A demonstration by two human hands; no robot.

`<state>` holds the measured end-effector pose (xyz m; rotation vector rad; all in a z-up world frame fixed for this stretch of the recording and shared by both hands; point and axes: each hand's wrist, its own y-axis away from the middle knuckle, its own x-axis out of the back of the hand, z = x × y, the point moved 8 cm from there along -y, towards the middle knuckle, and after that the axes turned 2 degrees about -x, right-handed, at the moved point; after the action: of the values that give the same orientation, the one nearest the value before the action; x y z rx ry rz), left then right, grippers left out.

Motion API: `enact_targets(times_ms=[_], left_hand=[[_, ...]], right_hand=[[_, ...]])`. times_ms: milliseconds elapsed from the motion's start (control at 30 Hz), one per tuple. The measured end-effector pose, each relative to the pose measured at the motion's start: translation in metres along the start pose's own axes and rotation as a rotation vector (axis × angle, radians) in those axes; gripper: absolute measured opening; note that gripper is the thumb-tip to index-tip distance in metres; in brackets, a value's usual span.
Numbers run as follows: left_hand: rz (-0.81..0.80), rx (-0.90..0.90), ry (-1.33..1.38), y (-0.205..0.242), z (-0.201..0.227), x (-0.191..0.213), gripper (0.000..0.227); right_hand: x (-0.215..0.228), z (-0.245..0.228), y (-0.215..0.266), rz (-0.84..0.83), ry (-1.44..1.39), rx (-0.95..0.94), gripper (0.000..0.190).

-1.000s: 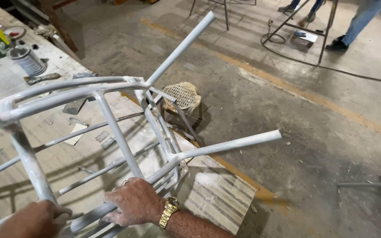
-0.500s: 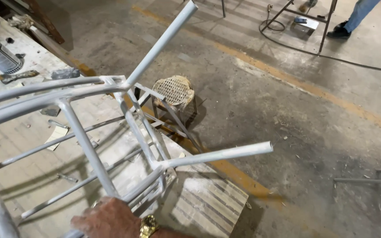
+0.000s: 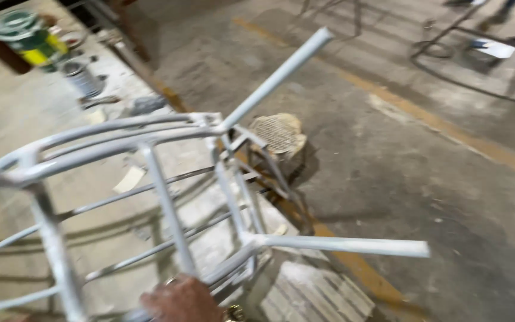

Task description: Sanding the white metal frame of a chair to prepare it for painting.

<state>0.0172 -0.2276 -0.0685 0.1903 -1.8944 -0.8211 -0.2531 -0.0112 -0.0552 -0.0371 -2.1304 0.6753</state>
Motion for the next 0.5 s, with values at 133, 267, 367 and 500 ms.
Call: enact_targets(times_ms=[133,267,367,500], left_hand=[[0.047,0.062,0.160,0.084,0.091,0.041,0.031],[0.042,-0.051,0.289,0.126,0.129,0.092,0.025],[0.116,-0.064,0.142,0.166,0.128,0.118,0.023],[-0.075,0.055,0.257,0.134,0.128,0.088,0.023]], right_hand=[[0.049,-0.015,-0.010,-0.083,-0.147,-0.065,0.036],[0.052,-0.017,-0.019,-0.149,-0.109,-0.082,0.038],[0.038,-0.012,-0.015,-0.186,-0.102,-0.125,0.050],[0.034,-0.009,-0.016,-0.297,-0.098,-0.168,0.052]])
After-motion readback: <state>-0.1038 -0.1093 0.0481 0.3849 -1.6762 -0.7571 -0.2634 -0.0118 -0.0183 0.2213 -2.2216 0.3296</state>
